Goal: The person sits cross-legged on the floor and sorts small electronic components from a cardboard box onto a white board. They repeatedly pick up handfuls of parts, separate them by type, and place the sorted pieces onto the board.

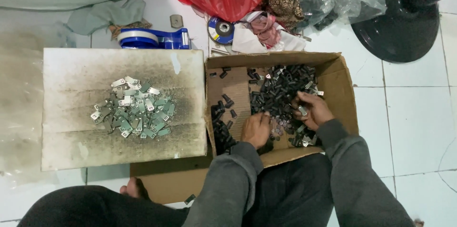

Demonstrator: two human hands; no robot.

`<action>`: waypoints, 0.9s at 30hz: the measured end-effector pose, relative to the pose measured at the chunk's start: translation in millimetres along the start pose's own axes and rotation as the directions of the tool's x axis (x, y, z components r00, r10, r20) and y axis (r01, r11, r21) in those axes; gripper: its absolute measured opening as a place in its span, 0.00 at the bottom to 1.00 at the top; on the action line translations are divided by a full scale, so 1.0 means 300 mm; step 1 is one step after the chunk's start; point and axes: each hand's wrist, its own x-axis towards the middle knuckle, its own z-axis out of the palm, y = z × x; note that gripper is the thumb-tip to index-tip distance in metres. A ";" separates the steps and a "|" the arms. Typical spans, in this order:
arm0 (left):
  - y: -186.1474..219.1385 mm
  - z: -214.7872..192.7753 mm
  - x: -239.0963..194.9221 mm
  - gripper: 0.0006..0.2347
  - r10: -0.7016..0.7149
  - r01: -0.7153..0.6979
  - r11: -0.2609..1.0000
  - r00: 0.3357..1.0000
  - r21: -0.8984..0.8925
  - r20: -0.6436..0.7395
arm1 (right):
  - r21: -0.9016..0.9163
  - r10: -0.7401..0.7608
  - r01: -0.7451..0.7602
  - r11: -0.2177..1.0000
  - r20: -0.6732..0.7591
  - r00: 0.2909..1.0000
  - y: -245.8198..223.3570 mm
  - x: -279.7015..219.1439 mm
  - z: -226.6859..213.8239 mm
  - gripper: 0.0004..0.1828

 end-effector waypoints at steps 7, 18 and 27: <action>0.057 -0.034 -0.033 0.15 0.061 -0.071 0.981 0.997 0.183 0.057 | -0.917 -0.336 0.167 0.362 0.039 0.941 0.028 0.011 0.044 0.12; 0.026 -0.008 -0.015 0.20 0.072 -0.103 0.951 0.991 0.292 0.114 | -0.981 -0.096 0.163 0.105 0.153 0.984 0.034 0.001 0.125 0.12; 0.007 -0.001 -0.013 0.16 0.070 -0.109 0.929 0.990 0.352 0.122 | -0.892 -0.266 0.181 0.413 0.072 0.961 0.007 -0.061 0.076 0.13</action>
